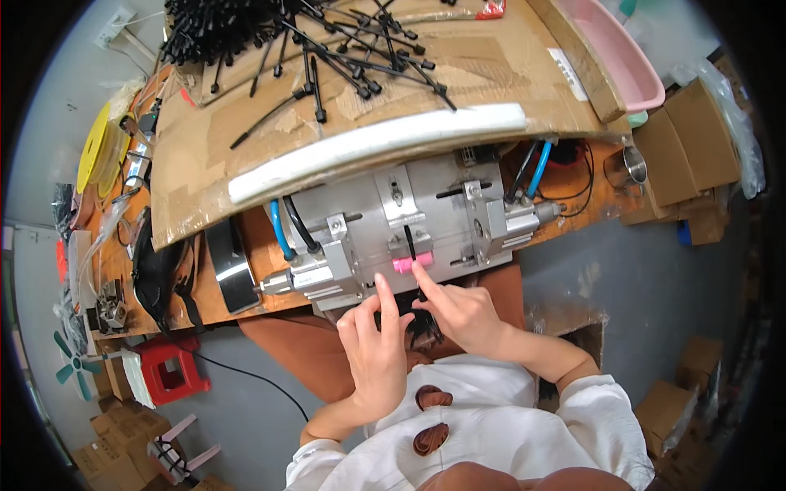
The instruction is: The person picks up a cable tie from a pile on a cardboard surface, places it into a machine, and processes it. They repeat this cycle, occasionally moving cable ties aside to reach others, and then drop the finished items into a container below.
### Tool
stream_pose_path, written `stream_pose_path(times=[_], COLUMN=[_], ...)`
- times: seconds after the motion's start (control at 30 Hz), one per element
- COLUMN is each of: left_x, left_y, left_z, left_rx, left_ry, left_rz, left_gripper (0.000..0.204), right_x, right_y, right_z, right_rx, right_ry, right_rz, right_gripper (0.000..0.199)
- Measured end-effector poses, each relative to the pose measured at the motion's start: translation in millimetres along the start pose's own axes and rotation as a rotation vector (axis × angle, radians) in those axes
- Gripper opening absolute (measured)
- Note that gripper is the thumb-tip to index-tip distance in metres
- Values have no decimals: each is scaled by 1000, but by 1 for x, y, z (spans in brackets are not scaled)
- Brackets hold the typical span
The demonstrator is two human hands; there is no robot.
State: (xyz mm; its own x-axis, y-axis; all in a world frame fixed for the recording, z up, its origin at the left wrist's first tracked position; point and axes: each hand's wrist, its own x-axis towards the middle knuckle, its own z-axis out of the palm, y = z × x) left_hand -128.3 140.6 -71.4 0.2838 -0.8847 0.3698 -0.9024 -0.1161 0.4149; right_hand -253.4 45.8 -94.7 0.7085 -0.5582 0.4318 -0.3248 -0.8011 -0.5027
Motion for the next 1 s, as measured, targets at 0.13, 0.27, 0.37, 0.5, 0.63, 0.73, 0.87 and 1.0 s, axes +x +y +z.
stream_pose_path(times=[0.13,0.27,0.37,0.5,0.63,0.73,0.87,1.0], left_x=[5,52,125,201,226,225,221,210], left_y=[-8,-25,-36,-62,-68,-65,-67,-65], left_z=[-11,-35,-44,-37,-28,-33,-46,-62], left_rx=[7,-69,-122,-157,-97,-129,-192,-320], left_ry=[-21,70,205,209,15,-66,-116,-162], left_rz=[-10,78,163,212,185,171,186,167], left_gripper=[73,63,39,20,19,17,13,14], right_x=[-2,11,42,114,179,216,251,274], right_y=[-5,-7,11,36,64,81,106,110], right_z=[-2,-42,-78,-99,-111,-112,-102,-109], right_rx=[58,-34,-178,-209,-245,-232,-325,-206], right_ry=[-39,-36,201,370,275,26,56,-222], right_rz=[57,5,-69,-135,-73,78,-36,-4], right_gripper=[67,63,37,13,10,15,20,20])
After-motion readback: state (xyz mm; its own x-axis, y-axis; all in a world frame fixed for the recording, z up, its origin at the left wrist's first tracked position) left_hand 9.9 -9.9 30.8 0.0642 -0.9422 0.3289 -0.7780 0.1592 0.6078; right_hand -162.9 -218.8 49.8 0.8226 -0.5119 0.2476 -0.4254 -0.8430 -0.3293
